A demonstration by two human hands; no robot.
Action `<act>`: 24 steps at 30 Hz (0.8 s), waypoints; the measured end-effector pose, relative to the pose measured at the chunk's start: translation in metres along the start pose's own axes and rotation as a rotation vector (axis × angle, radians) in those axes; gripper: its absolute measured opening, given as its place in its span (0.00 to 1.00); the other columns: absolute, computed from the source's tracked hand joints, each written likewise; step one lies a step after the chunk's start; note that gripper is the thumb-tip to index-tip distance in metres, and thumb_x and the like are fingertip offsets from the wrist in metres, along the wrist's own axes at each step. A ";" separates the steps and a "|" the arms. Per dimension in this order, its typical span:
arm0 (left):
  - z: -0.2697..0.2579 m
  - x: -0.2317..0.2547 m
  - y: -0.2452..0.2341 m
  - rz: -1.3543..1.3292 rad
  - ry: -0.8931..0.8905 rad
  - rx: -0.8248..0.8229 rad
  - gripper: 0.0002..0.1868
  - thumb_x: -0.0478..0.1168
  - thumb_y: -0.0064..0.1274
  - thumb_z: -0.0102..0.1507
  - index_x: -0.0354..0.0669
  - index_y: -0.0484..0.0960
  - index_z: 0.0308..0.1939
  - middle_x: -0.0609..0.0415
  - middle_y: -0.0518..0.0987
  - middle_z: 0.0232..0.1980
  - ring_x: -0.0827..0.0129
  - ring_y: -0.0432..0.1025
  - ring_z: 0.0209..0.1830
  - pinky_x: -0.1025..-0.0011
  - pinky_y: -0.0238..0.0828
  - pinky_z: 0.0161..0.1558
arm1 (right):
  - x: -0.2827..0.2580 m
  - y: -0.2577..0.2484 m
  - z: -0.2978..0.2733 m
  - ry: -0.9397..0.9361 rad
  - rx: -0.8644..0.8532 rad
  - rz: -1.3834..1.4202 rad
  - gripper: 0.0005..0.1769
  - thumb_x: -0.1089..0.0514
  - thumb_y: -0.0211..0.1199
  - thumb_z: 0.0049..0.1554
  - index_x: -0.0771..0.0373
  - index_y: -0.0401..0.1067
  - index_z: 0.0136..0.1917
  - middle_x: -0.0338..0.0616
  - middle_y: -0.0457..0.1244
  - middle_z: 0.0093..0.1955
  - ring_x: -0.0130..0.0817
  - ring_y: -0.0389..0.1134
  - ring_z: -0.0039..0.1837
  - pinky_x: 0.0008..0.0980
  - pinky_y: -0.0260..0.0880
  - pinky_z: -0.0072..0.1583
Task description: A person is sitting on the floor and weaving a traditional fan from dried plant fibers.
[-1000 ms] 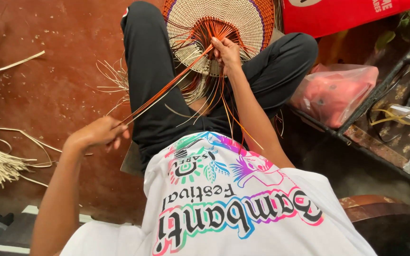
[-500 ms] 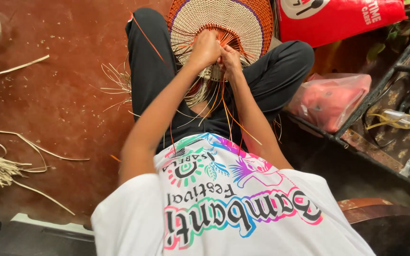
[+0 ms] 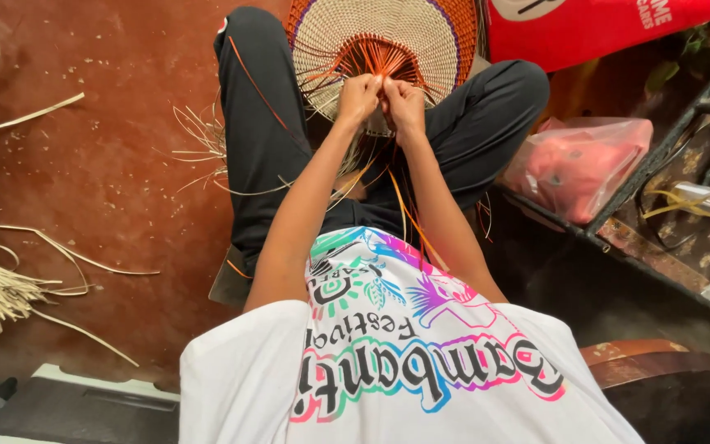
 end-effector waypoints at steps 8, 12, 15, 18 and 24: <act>0.005 0.001 -0.011 -0.373 -0.075 -0.204 0.09 0.40 0.49 0.56 0.39 0.79 0.27 0.59 0.70 0.16 0.82 0.58 0.12 0.85 0.55 0.15 | -0.008 0.003 -0.036 -0.062 -0.096 -0.358 0.07 0.60 0.49 0.54 0.62 0.67 0.38 0.35 0.55 0.20 0.19 0.47 0.18 0.18 0.41 0.20; 0.005 -0.002 -0.014 -0.668 -0.118 -0.330 0.07 0.37 0.43 0.53 0.39 0.71 0.22 0.57 0.67 0.19 0.80 0.53 0.11 0.85 0.43 0.13 | -0.033 0.003 -0.067 0.004 -0.197 -0.271 0.06 0.61 0.52 0.53 0.65 0.67 0.38 0.36 0.54 0.20 0.20 0.48 0.19 0.18 0.48 0.22; 0.001 -0.001 -0.014 -0.766 -0.056 -0.386 0.02 0.36 0.39 0.48 0.46 0.66 0.19 0.63 0.61 0.20 0.81 0.50 0.16 0.83 0.43 0.20 | -0.072 0.005 -0.090 0.026 -0.369 -0.130 0.09 0.60 0.54 0.52 0.68 0.69 0.44 0.35 0.55 0.21 0.19 0.51 0.21 0.15 0.51 0.25; 0.010 -0.007 0.001 -0.694 0.009 -0.327 0.17 0.26 0.45 0.46 0.36 0.74 0.40 0.54 0.75 0.28 0.79 0.63 0.21 0.86 0.62 0.24 | -0.127 0.011 -0.108 -0.157 -0.507 -0.124 0.12 0.62 0.53 0.54 0.70 0.67 0.50 0.37 0.58 0.25 0.19 0.57 0.25 0.13 0.56 0.28; 0.010 -0.003 0.000 -0.345 -0.063 0.008 0.20 0.52 0.54 0.49 0.37 0.83 0.33 0.62 0.68 0.12 0.82 0.54 0.10 0.82 0.51 0.16 | -0.127 -0.004 -0.018 -0.342 -0.439 -0.082 0.26 0.49 0.31 0.55 0.66 0.66 0.49 0.48 0.58 0.30 0.33 0.57 0.31 0.26 0.61 0.38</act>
Point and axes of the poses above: each hand's wrist, its own z-axis towards the middle knuckle, its own y-axis out of the palm, x = y × z, the point moved 3 cm from there along z, towards the middle knuckle
